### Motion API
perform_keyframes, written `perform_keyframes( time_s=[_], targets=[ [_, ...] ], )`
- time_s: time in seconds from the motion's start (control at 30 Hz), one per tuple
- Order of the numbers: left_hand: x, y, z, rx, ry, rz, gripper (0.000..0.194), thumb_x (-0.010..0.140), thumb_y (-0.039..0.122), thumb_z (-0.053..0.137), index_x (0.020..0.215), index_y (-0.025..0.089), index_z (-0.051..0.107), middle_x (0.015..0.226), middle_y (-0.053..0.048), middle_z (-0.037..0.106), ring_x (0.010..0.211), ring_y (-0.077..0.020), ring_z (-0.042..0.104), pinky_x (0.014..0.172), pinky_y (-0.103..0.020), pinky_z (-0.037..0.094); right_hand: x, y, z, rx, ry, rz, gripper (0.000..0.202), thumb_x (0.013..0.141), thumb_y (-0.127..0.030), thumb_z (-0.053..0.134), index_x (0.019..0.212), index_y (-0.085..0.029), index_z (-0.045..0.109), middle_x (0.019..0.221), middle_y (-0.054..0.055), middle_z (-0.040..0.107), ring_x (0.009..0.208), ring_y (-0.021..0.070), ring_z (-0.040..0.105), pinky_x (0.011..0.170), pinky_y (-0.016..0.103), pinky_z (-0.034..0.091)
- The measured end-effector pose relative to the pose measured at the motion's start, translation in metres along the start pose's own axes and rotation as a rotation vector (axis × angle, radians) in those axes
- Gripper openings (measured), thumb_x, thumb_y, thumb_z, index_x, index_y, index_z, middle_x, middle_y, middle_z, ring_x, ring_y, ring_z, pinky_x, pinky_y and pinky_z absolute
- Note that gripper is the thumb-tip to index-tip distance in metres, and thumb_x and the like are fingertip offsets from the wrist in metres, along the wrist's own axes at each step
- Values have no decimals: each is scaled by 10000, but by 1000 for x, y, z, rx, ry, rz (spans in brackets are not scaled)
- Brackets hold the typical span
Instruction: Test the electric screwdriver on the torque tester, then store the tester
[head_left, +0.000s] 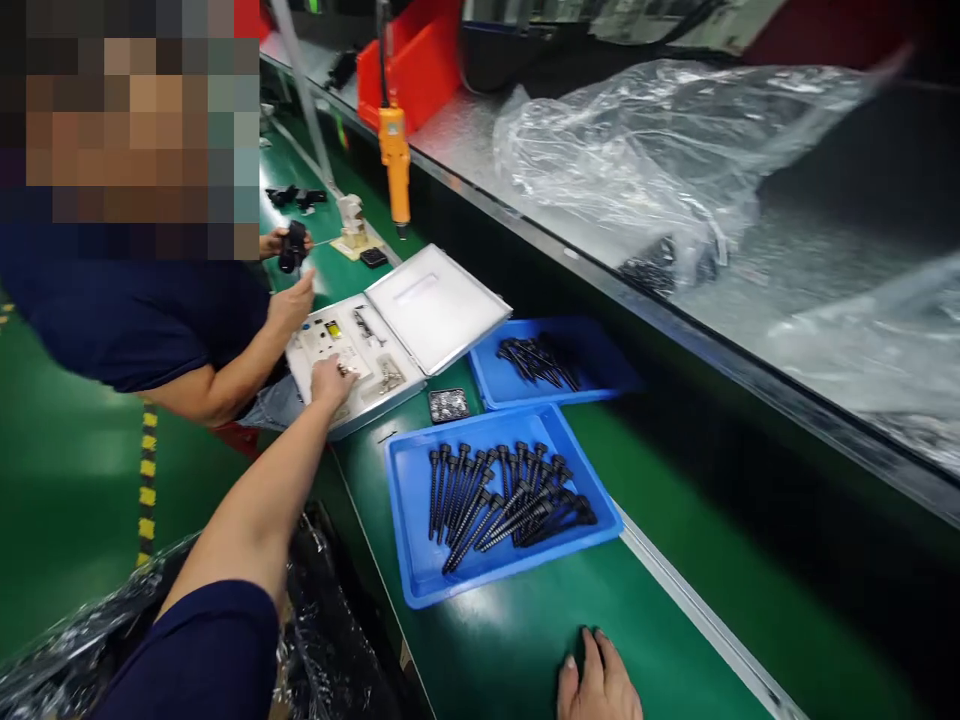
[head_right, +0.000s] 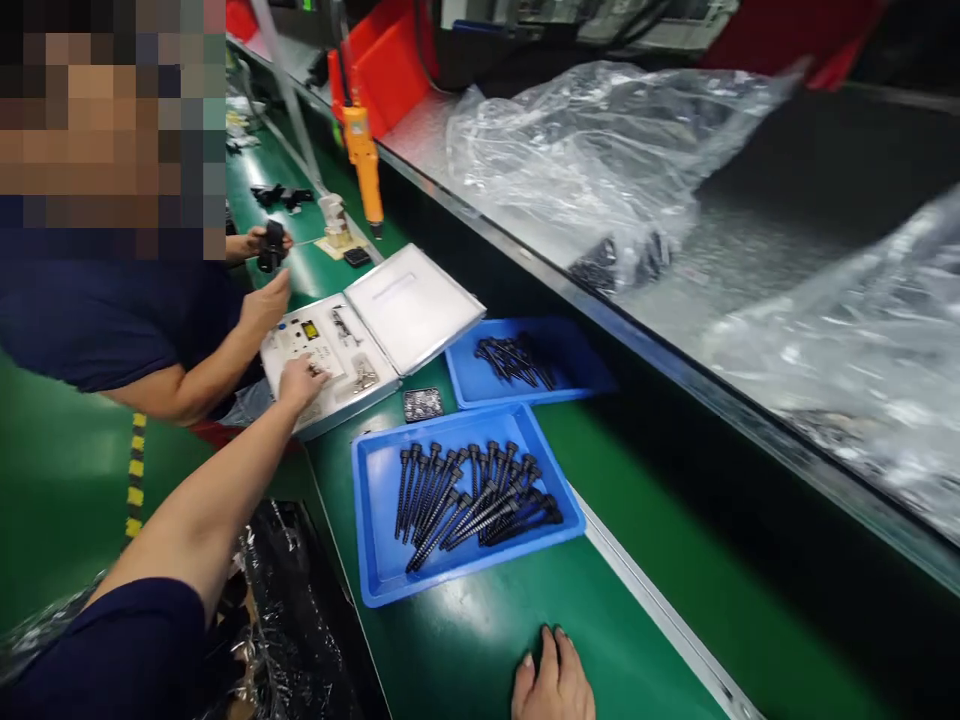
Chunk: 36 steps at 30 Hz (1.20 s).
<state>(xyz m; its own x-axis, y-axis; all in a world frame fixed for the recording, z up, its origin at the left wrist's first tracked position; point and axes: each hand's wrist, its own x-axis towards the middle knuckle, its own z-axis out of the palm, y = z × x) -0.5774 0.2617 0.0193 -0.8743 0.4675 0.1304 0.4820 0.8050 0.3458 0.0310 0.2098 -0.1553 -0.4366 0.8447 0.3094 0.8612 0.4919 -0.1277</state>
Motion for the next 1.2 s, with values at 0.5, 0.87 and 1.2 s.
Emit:
perform_keyframes(
  time_s=[0.5,0.87,1.2],
  targets=[
    [-259,3,3,-170,-20,209,428,821,413,524,1211,239,549,1213,-138,553,1248,-293,494,1114,-426,389,-3,-22,-3,167,-116,203,454,939,-298,360,1315,-117,538,1344,181,514,1259,310,442,1039,475,343],
    [-203,118,9,93,-292,439,685,768,445,656,1348,118,492,1454,-222,426,1372,-375,367,1152,-479,275,-19,50,-18,195,-246,-204,451,957,-282,381,1375,-175,513,1451,84,486,1310,223,452,1097,395,322],
    [-190,87,26,195,-303,47,525,763,278,652,1275,219,553,1347,-170,526,1284,-411,399,969,-529,427,-20,46,-25,286,-269,-160,446,954,-257,378,1352,-122,529,1447,107,489,1331,219,438,1139,386,293]
  ],
)
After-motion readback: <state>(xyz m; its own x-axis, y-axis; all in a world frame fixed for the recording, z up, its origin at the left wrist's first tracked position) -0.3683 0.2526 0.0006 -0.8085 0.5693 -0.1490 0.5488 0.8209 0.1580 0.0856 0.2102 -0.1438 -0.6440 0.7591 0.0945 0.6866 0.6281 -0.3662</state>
